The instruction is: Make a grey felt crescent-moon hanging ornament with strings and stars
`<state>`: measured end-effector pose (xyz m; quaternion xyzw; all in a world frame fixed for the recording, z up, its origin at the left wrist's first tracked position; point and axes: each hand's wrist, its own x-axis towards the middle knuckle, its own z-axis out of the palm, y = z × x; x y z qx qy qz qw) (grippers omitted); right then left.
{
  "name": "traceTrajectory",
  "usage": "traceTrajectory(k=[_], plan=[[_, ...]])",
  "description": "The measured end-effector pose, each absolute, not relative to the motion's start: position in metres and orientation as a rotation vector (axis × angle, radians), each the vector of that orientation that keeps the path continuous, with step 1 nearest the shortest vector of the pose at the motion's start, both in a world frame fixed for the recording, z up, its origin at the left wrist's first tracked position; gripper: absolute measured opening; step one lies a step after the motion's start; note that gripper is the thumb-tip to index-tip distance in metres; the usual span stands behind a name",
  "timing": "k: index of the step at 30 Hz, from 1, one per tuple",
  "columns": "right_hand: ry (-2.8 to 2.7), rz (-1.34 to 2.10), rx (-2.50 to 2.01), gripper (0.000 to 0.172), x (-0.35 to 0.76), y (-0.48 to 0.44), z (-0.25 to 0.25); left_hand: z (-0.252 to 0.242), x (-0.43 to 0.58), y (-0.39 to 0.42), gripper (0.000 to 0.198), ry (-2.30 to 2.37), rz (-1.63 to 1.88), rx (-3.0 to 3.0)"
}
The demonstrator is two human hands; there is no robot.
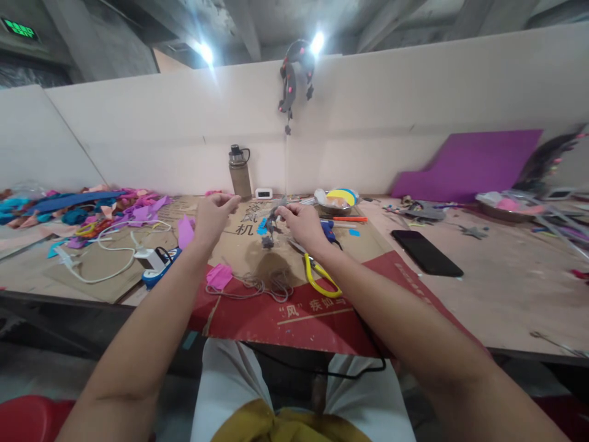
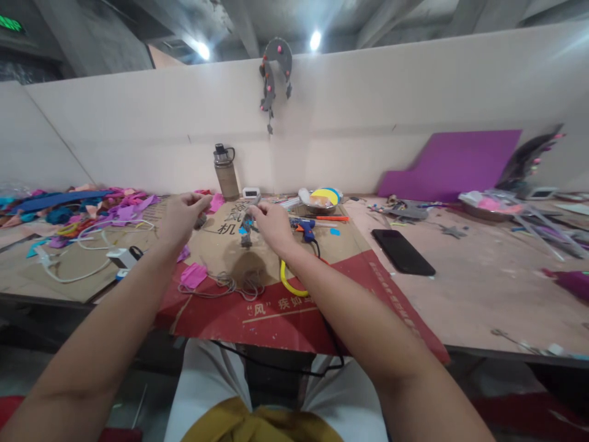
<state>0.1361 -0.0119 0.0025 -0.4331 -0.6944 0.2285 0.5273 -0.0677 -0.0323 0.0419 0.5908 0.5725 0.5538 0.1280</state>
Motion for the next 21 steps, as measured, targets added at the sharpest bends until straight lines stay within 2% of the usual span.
traceTrajectory(k=[7,13,17,21], plan=[[-1.922,-0.035,-1.177,0.027,0.12,-0.029,0.019,0.058,-0.03,-0.04,0.038,1.574,1.271,1.925],[-2.117,-0.291,-1.319,0.034,0.103,-0.043,0.026,0.064,-0.024,-0.039,0.033,1.753,1.266,2.024],[-2.166,-0.312,-1.24,0.032,0.101,-0.042,0.029,0.06,-0.036,-0.033,0.028,1.699,1.329,2.085],[-1.924,-0.019,-1.055,0.031,0.117,-0.024,0.03,0.058,-0.051,-0.027,0.027,1.696,1.338,2.027]])
